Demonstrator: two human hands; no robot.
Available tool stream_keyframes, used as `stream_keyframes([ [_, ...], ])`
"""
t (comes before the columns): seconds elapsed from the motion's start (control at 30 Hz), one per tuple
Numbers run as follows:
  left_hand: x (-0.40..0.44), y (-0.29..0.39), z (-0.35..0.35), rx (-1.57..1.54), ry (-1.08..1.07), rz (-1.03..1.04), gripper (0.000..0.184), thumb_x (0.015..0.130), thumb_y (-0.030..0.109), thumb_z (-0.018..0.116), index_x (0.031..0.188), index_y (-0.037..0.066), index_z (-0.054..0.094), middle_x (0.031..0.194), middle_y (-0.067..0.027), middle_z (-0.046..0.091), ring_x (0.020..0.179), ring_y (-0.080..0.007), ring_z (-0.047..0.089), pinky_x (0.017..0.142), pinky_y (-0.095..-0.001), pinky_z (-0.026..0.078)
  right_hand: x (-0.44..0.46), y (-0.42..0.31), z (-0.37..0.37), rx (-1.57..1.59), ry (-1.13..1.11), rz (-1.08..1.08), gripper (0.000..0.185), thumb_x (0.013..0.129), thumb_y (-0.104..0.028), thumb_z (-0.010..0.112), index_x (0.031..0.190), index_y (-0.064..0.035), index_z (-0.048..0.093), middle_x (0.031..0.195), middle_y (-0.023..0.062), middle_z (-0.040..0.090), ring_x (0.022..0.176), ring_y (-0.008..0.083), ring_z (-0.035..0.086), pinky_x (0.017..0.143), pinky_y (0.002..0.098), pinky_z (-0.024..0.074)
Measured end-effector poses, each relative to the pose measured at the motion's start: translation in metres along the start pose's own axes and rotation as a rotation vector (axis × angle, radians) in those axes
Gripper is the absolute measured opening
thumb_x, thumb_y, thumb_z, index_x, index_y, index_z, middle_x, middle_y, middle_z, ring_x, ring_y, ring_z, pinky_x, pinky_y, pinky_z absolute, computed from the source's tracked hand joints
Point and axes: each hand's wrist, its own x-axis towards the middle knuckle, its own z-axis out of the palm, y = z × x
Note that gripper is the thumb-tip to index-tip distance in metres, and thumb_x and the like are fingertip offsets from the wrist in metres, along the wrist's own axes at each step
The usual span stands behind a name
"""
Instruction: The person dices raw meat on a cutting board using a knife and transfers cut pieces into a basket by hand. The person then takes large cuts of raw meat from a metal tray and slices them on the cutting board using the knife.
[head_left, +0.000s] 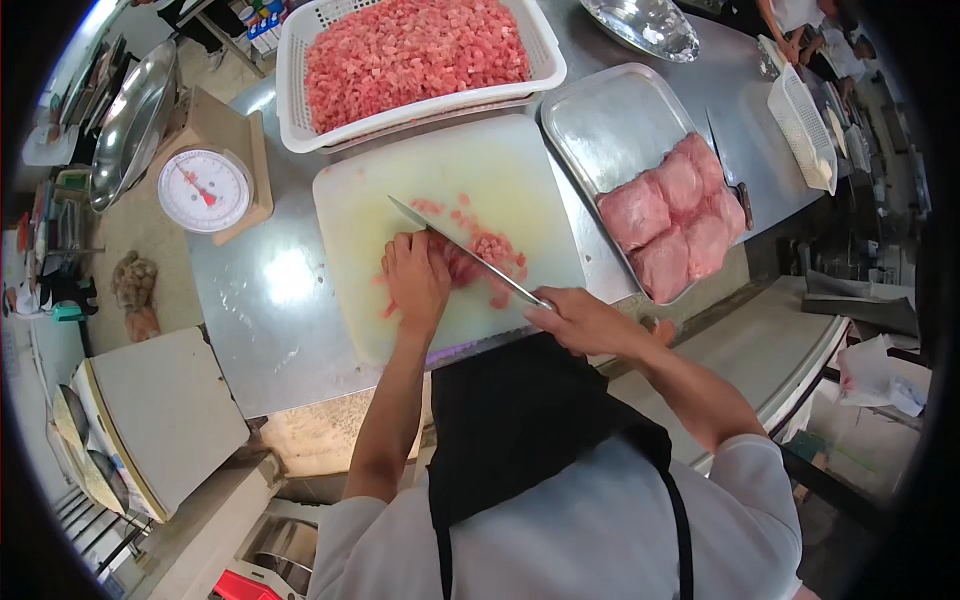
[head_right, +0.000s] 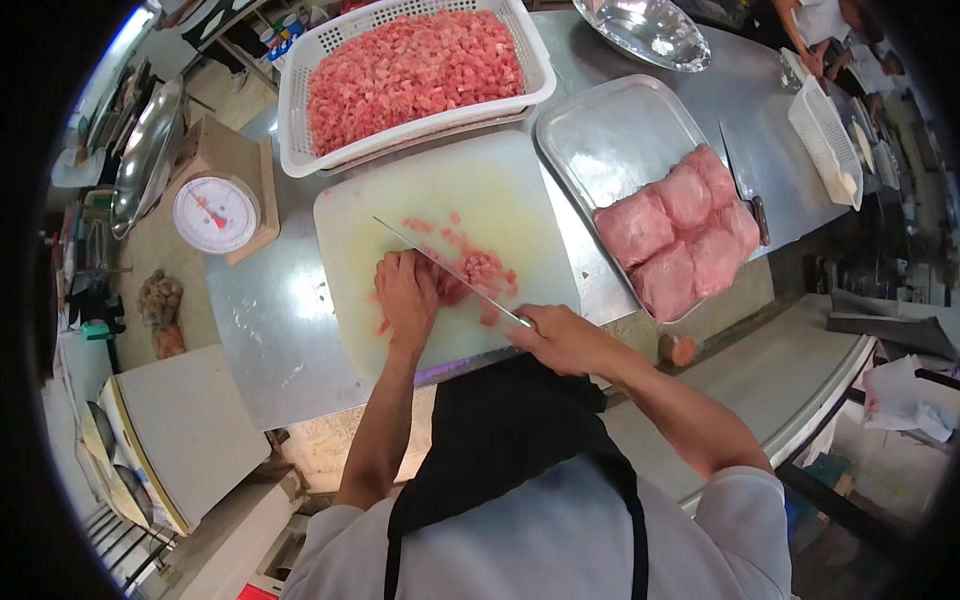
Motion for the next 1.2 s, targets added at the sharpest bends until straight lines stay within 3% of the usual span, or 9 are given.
stream_keyframes([
  [0.2, -0.003, -0.003, -0.006, 0.019, -0.107, -0.020, 0.024, 0.093, 0.014, 0.062, 0.115, 0.004, 0.064, 0.109, -0.0140, 0.059, 0.105, -0.0357, 0.055, 0.092, -0.0485, 0.042, 0.063, -0.014, 0.024, -0.026, 0.039, -0.162, 0.049, 0.105, -0.039, 0.054, 0.125, 0.0049, 0.062, 0.105, 0.0306, 0.069, 0.103, 0.0472, 0.067, 0.093, 0.0516, 0.0517],
  [0.3, -0.019, 0.004, -0.020, -0.037, -0.042, 0.043, 0.038, 0.095, 0.017, 0.063, 0.130, 0.002, 0.062, 0.120, -0.0161, 0.059, 0.115, -0.0380, 0.053, 0.099, -0.0505, 0.040, 0.052, -0.009, 0.026, 0.030, 0.155, -0.261, 0.052, 0.105, -0.041, 0.055, 0.128, 0.0042, 0.062, 0.102, 0.0285, 0.070, 0.095, 0.0416, 0.070, 0.091, 0.0499, 0.0530],
  [0.4, -0.029, -0.002, -0.021, 0.091, -0.128, 0.142, 0.052, 0.096, 0.019, 0.064, 0.144, 0.001, 0.054, 0.131, -0.0191, 0.055, 0.122, -0.0405, 0.049, 0.104, -0.0531, 0.037, 0.036, -0.021, 0.011, 0.158, -0.010, 0.131, 0.054, 0.105, -0.044, 0.055, 0.130, 0.0027, 0.063, 0.093, 0.0236, 0.071, 0.082, 0.0314, 0.071, 0.084, 0.0453, 0.0553],
  [0.7, -0.035, 0.021, -0.025, 0.115, -0.190, 0.106, 0.081, 0.091, 0.028, 0.075, 0.152, -0.008, 0.038, 0.146, -0.0266, 0.047, 0.137, -0.0454, 0.041, 0.116, -0.0545, 0.030, -0.027, -0.010, -0.002, 0.077, 0.059, 0.045, 0.050, 0.109, -0.044, 0.053, 0.126, 0.0012, 0.066, 0.062, 0.0053, 0.056, 0.055, 0.0138, 0.059, 0.052, 0.0325, 0.0478],
  [0.8, -0.030, 0.012, -0.029, -0.062, -0.085, 0.088, 0.062, 0.093, 0.026, 0.072, 0.141, -0.005, 0.049, 0.135, -0.0236, 0.054, 0.128, -0.0428, 0.049, 0.109, -0.0526, 0.036, -0.046, -0.018, -0.003, -0.004, 0.043, 0.082, 0.053, 0.106, -0.045, 0.055, 0.126, 0.0031, 0.068, 0.080, 0.0215, 0.068, 0.079, 0.0359, 0.069, 0.079, 0.0463, 0.0517],
  [1.0, -0.008, 0.000, -0.008, 0.085, -0.027, 0.010, 0.019, 0.086, 0.011, 0.064, 0.104, 0.006, 0.061, 0.104, -0.0135, 0.057, 0.101, -0.0353, 0.054, 0.088, -0.0482, 0.042, -0.030, -0.013, 0.002, -0.088, 0.000, 0.062, 0.054, 0.107, -0.043, 0.053, 0.130, 0.0047, 0.064, 0.089, 0.0263, 0.070, 0.088, 0.0421, 0.070, 0.085, 0.0489, 0.0526],
  [1.07, -0.001, -0.001, -0.005, 0.094, -0.038, 0.029, 0.021, 0.088, 0.009, 0.062, 0.108, 0.004, 0.061, 0.105, -0.0149, 0.056, 0.102, -0.0364, 0.054, 0.089, -0.0496, 0.042, 0.004, -0.011, 0.016, 0.033, 0.014, 0.002, 0.054, 0.107, -0.047, 0.053, 0.126, 0.0020, 0.065, 0.073, 0.0146, 0.063, 0.056, 0.0196, 0.061, 0.063, 0.0400, 0.0527],
  [1.13, -0.013, -0.001, -0.009, 0.106, -0.073, 0.034, 0.023, 0.089, 0.009, 0.061, 0.111, 0.003, 0.062, 0.105, -0.0155, 0.056, 0.103, -0.0370, 0.054, 0.089, -0.0504, 0.042, 0.058, 0.014, 0.042, -0.084, 0.305, -0.546, 0.053, 0.108, -0.048, 0.052, 0.117, 0.0023, 0.065, 0.070, 0.0128, 0.060, 0.054, 0.0191, 0.061, 0.059, 0.0385, 0.0517],
  [1.2, -0.008, -0.005, -0.009, 0.118, -0.085, 0.056, 0.022, 0.090, 0.011, 0.061, 0.111, 0.004, 0.061, 0.105, -0.0152, 0.057, 0.102, -0.0371, 0.055, 0.088, -0.0505, 0.043, 0.068, -0.013, 0.031, -0.015, 0.154, -0.276, 0.052, 0.108, -0.048, 0.051, 0.113, 0.0022, 0.065, 0.067, 0.0117, 0.059, 0.054, 0.0187, 0.060, 0.056, 0.0369, 0.0507],
])
